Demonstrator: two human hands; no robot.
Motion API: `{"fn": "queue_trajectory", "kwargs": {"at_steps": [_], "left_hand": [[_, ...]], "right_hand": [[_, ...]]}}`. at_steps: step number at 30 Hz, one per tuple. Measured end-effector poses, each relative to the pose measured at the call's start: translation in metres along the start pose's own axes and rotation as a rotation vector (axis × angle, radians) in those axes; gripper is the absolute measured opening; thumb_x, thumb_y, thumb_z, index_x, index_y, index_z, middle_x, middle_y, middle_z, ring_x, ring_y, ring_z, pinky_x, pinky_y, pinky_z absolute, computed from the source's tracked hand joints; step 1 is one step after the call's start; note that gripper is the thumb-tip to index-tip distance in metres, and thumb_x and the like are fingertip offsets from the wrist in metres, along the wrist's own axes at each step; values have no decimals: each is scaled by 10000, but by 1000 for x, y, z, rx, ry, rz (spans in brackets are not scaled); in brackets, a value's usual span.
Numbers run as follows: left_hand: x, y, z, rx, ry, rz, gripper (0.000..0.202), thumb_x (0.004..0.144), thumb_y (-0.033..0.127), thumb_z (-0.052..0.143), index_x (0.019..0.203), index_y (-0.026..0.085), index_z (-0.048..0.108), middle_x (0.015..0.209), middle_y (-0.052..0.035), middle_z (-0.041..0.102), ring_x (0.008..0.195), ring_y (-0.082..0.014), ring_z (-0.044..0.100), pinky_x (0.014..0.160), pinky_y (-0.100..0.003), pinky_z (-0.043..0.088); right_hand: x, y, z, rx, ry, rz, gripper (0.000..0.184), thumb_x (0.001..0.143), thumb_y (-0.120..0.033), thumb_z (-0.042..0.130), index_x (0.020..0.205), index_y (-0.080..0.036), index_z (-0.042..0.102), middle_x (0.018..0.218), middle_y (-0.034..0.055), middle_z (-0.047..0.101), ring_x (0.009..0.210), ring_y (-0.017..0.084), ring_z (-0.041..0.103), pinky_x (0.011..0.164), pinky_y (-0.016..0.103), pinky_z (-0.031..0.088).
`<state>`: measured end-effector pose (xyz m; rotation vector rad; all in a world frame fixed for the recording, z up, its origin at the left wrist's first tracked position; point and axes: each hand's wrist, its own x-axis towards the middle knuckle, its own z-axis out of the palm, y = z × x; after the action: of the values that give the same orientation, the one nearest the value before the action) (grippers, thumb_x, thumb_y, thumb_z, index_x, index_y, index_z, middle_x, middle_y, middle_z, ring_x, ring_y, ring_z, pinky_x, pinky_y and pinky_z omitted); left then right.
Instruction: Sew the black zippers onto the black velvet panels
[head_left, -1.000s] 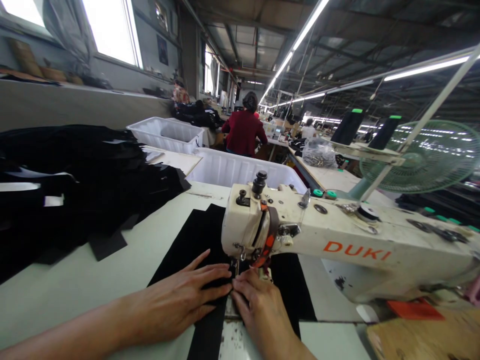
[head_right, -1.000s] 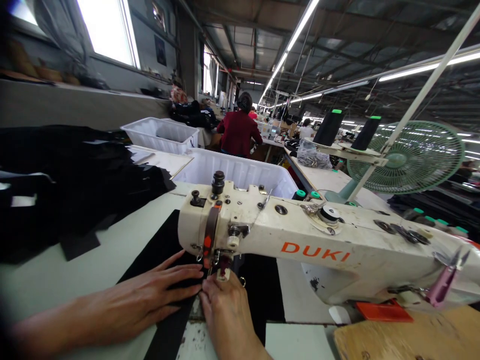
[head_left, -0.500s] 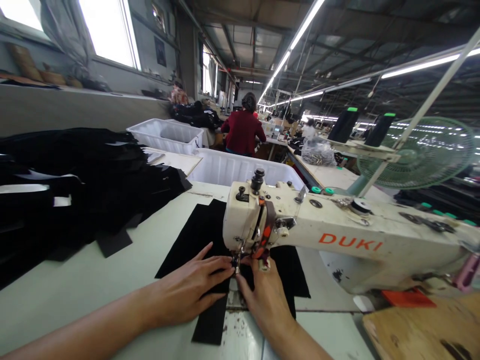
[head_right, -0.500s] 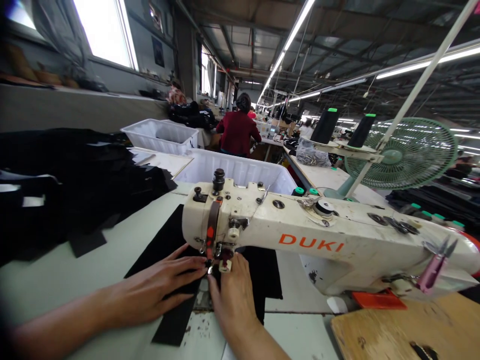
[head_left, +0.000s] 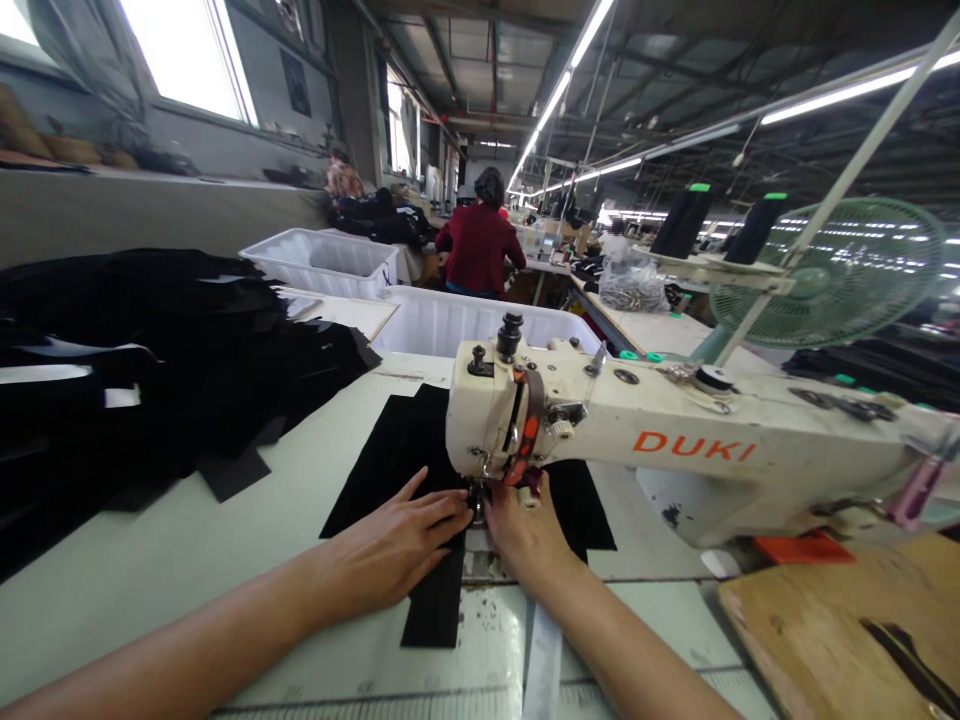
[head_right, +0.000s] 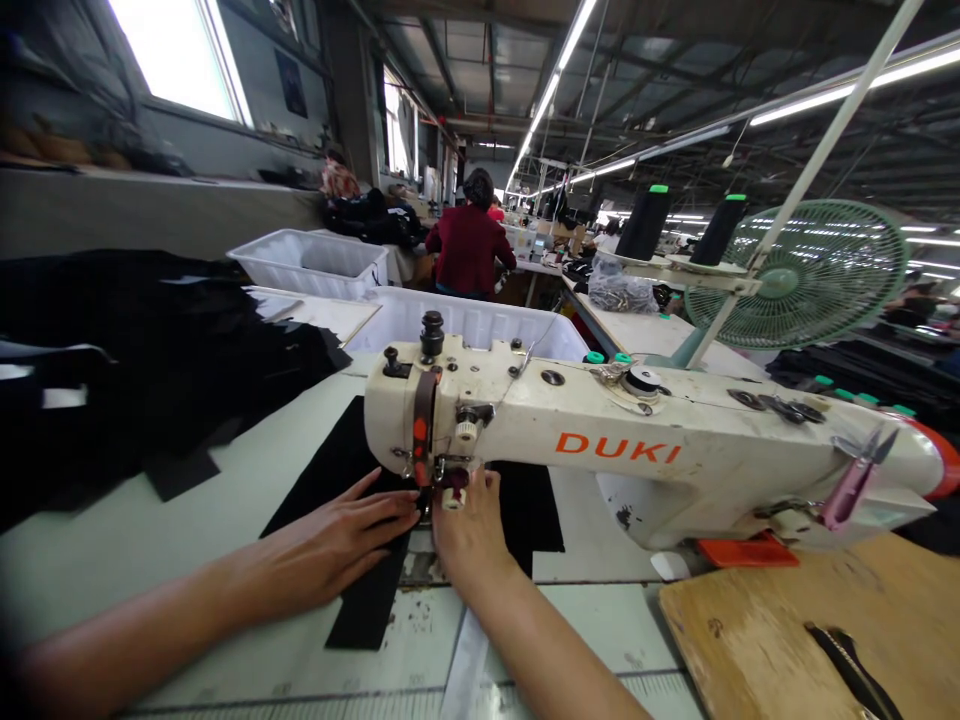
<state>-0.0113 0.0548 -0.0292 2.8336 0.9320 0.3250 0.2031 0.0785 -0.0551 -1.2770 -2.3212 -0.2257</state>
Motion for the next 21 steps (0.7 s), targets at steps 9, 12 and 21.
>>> {"fn": "queue_trajectory", "kwargs": {"at_steps": [9,12,21], "left_hand": [[-1,1,-5,6,-50,-18,507,936,91,460,1439,151,460,1461,-133,499,1390,-248,411,1185,-558,115],[-1,1,-5,-3,-53,-25,533,910,92,486,1439,160,466,1450,-131,512,1391,-243,411,1186,-557,113],[1,0,-4,-144,49,-39,454,932,107,475,1371,178,567,1394,-95,580,1336,-243,485,1168,-462,307]], "right_hand": [[5,18,-8,26,34,-12,132,886,-140,591,993,-160,666,978,110,675,934,262,611,803,375,483],[-11,16,-28,37,21,-85,216,893,-184,626,1107,-164,640,1079,121,659,996,266,597,827,384,492],[-12,4,-16,90,53,-193,96,887,-205,681,967,-227,729,937,45,728,909,216,649,830,338,498]]}}
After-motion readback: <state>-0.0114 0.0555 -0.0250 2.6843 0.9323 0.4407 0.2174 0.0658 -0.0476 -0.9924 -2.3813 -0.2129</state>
